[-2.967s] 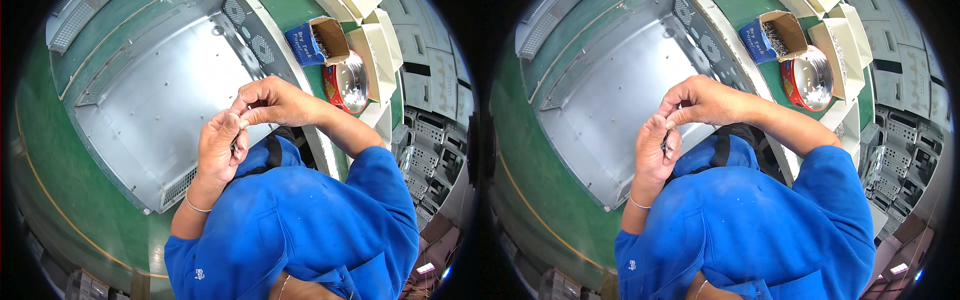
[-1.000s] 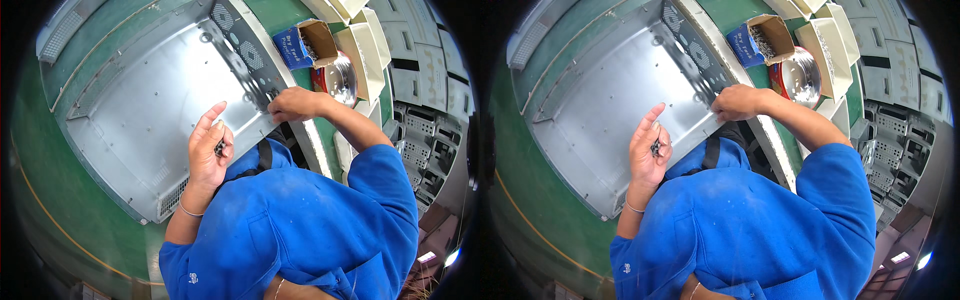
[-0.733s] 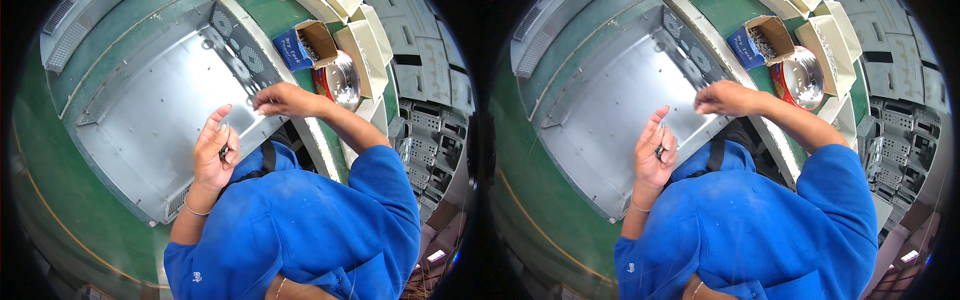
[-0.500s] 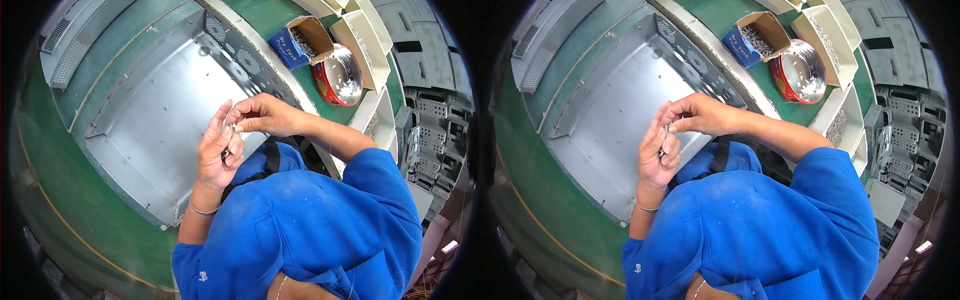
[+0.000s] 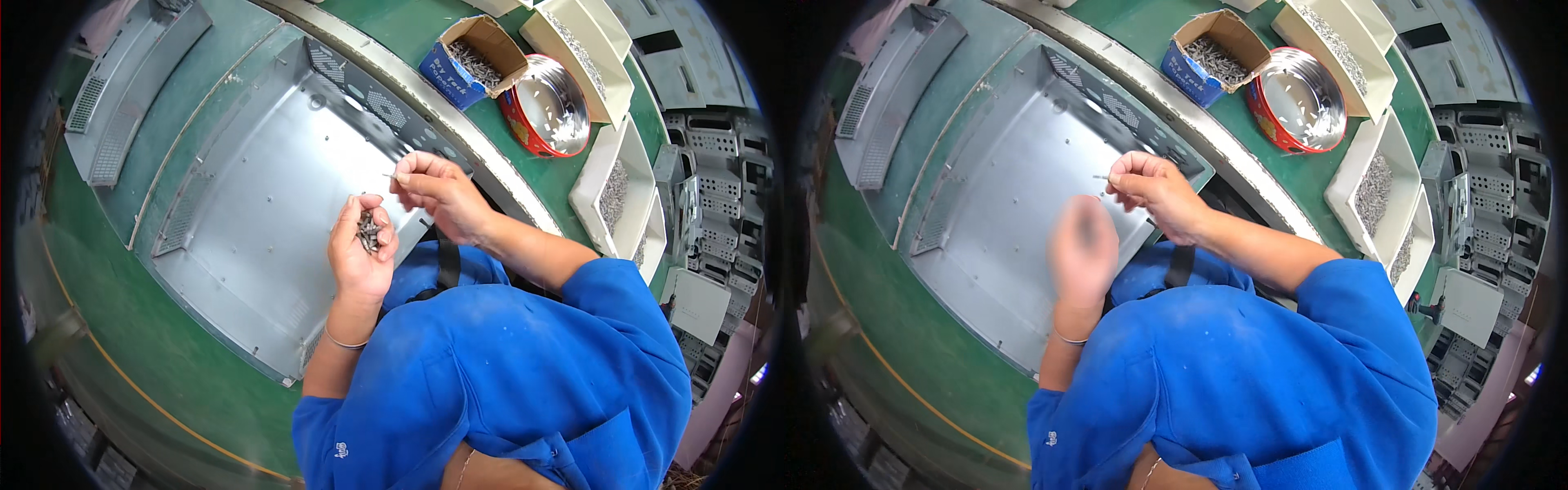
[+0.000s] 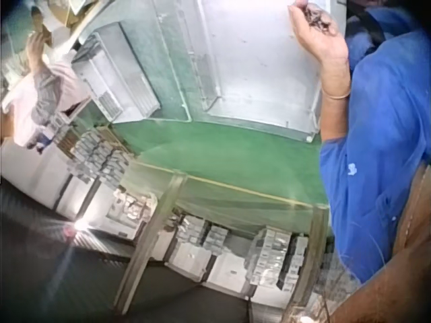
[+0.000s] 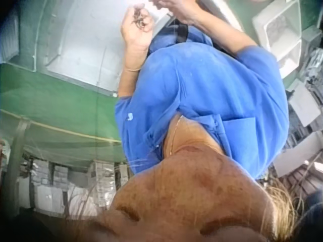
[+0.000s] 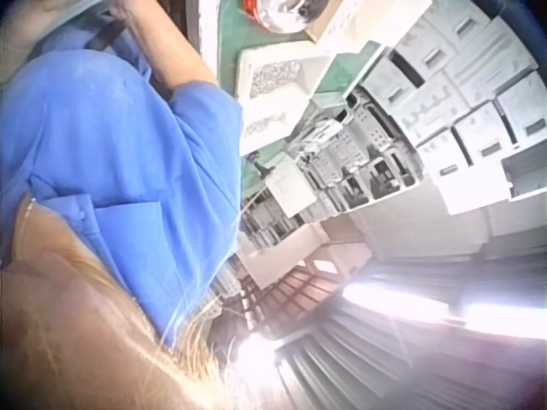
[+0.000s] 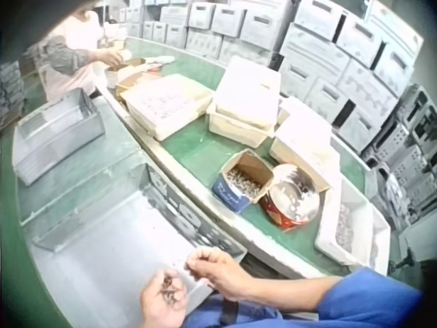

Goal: The recorder carries a metal chassis to a workbench and sorts small screws into specific holes in the frame.

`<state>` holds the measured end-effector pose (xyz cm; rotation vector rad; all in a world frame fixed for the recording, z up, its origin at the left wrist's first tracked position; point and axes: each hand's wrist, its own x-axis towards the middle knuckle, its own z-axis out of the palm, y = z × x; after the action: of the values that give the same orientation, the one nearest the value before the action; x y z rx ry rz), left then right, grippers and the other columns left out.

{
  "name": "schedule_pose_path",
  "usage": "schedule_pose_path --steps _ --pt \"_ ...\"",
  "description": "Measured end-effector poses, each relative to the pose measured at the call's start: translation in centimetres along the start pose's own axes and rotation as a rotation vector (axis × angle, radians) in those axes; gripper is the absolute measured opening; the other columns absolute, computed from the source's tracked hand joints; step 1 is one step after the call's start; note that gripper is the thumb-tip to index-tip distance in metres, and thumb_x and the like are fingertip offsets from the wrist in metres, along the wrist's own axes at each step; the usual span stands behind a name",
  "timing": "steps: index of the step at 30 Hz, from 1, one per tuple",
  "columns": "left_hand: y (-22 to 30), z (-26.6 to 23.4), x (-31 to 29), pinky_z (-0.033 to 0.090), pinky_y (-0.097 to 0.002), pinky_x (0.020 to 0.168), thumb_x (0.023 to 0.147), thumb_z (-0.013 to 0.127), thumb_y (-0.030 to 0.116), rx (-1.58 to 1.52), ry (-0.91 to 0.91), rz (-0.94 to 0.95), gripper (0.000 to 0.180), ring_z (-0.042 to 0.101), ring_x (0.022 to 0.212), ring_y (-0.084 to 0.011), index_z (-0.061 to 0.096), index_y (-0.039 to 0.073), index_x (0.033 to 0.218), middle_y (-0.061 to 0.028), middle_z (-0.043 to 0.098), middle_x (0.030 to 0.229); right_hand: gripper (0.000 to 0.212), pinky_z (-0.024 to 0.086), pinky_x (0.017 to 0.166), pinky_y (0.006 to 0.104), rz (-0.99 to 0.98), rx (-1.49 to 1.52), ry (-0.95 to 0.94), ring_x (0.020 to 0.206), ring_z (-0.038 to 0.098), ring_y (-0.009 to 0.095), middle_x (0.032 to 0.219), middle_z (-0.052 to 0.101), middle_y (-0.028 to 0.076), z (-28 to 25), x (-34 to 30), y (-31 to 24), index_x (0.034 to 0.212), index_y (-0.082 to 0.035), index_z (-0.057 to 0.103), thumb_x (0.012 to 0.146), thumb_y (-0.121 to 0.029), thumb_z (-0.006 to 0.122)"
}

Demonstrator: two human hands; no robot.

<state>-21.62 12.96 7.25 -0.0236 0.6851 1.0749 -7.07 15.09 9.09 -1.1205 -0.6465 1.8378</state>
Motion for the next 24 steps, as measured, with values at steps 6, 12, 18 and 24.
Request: schedule_pose_path --steps 6,12,18,24 --pt "-1.7 1.4 1.0 0.042 -0.0244 0.064 0.088 0.042 0.014 0.775 -0.017 0.819 0.017 0.05 0.067 -0.0154 0.051 -0.001 0.086 -0.0092 0.054 0.078 0.014 0.042 0.079 0.0313 0.267 0.782 -0.141 0.083 0.051 0.022 0.085 0.055 0.013 2.3 1.9 4.4 0.087 -0.001 0.051 0.083 -0.013 0.046" --pt "-0.8 2.8 0.1 0.036 -0.0363 0.086 0.078 0.048 0.004 1.382 -0.24 1.244 0.012 0.053 0.083 -0.0234 0.056 -0.002 0.085 -0.0121 0.058 0.086 0.018 0.041 0.086 0.0335 0.419 0.968 -0.154 0.092 0.05 0.023 0.09 0.053 0.013 3.5 3.3 3.3 0.084 0.001 0.05 0.086 -0.016 0.045" --pt "0.7 2.9 -1.0 0.032 -0.042 0.093 0.081 0.043 0.001 1.327 -0.413 1.317 0.016 0.054 0.091 -0.0291 0.054 -0.003 0.092 -0.0141 0.059 0.091 0.017 0.045 0.079 0.0358 0.374 1.048 -0.228 0.085 0.053 0.023 0.09 0.055 0.012 3.0 3.7 4.2 0.083 -0.002 0.051 0.085 -0.019 0.048" --pt "2.0 3.5 -0.8 0.039 -0.035 0.088 0.083 0.04 -0.001 0.967 -0.44 0.942 0.013 0.056 0.087 -0.0222 0.051 -0.005 0.089 -0.0161 0.058 0.089 0.017 0.045 0.08 0.0322 0.394 1.008 -0.198 0.088 0.054 0.02 0.089 0.054 0.009 2.3 3.7 3.7 0.086 -0.005 0.051 0.089 -0.02 0.043"
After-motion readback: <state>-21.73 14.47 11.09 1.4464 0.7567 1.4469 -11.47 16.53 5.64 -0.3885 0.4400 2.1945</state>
